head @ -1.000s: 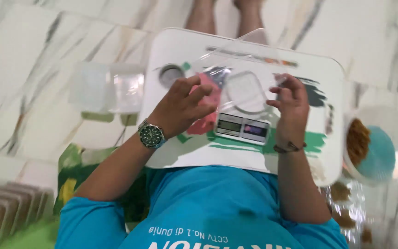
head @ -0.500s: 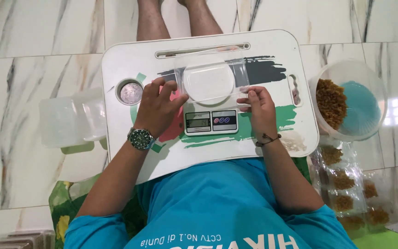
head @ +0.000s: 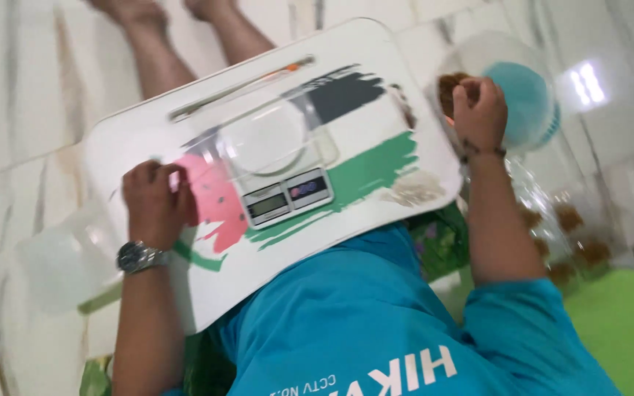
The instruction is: Portioning small food pellets into plastic containers using a digital scale and a scoop, then sealing and stacking them.
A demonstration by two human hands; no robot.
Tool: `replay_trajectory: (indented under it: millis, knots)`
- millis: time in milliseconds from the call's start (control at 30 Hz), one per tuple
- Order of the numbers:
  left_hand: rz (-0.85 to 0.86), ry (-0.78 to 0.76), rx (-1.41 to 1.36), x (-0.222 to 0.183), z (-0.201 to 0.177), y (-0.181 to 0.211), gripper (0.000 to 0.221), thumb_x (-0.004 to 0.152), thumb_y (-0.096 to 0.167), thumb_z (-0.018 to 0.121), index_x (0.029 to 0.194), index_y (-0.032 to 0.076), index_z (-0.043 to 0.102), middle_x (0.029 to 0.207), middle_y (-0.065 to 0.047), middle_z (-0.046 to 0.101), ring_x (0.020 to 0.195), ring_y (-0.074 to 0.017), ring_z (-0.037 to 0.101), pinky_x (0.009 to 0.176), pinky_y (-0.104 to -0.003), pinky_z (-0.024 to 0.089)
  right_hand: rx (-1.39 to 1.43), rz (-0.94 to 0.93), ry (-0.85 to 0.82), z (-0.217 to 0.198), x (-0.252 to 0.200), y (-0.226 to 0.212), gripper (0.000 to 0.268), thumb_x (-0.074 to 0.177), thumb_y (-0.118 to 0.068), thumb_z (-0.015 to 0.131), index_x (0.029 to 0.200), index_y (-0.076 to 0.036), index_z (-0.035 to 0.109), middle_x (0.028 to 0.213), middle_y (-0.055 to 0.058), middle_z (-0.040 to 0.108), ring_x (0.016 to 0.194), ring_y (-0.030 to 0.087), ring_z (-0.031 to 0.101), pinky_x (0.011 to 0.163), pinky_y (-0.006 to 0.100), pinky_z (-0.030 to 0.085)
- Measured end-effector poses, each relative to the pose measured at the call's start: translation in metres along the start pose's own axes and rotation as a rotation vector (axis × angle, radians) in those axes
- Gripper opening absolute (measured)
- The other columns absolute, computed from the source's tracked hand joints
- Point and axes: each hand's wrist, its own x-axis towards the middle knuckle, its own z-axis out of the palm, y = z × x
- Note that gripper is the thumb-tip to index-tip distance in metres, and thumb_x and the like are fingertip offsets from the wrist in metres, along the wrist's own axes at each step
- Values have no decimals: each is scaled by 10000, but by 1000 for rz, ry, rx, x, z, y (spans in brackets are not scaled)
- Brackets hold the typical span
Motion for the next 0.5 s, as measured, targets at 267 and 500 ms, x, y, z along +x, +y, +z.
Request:
replay_trajectory:
  millis: [267, 500]
  knots:
    - [-172, -51, -185, 9, -10, 16, 229, 978, 175, 731, 1173, 57, 750, 1258, -207, 574, 1141, -388, 518, 994, -520, 402, -628, 497, -813, 7, 16, 117, 444, 817, -351, 681, 1155, -81, 782, 1192, 108, 749, 1077, 382, 668, 976, 563, 470]
    - [-156, -22, -153, 6, -7, 17, 200, 1010, 145, 743, 1185, 47, 753, 1274, -202, 548, 1205, -397, 527, 1035, -538, 396, -465, 346, -924, 13, 13, 117, 414, 834, -487, 719, 1107, -191, 818, 1025, 47, 785, 913, 284, 701, 889, 428, 544]
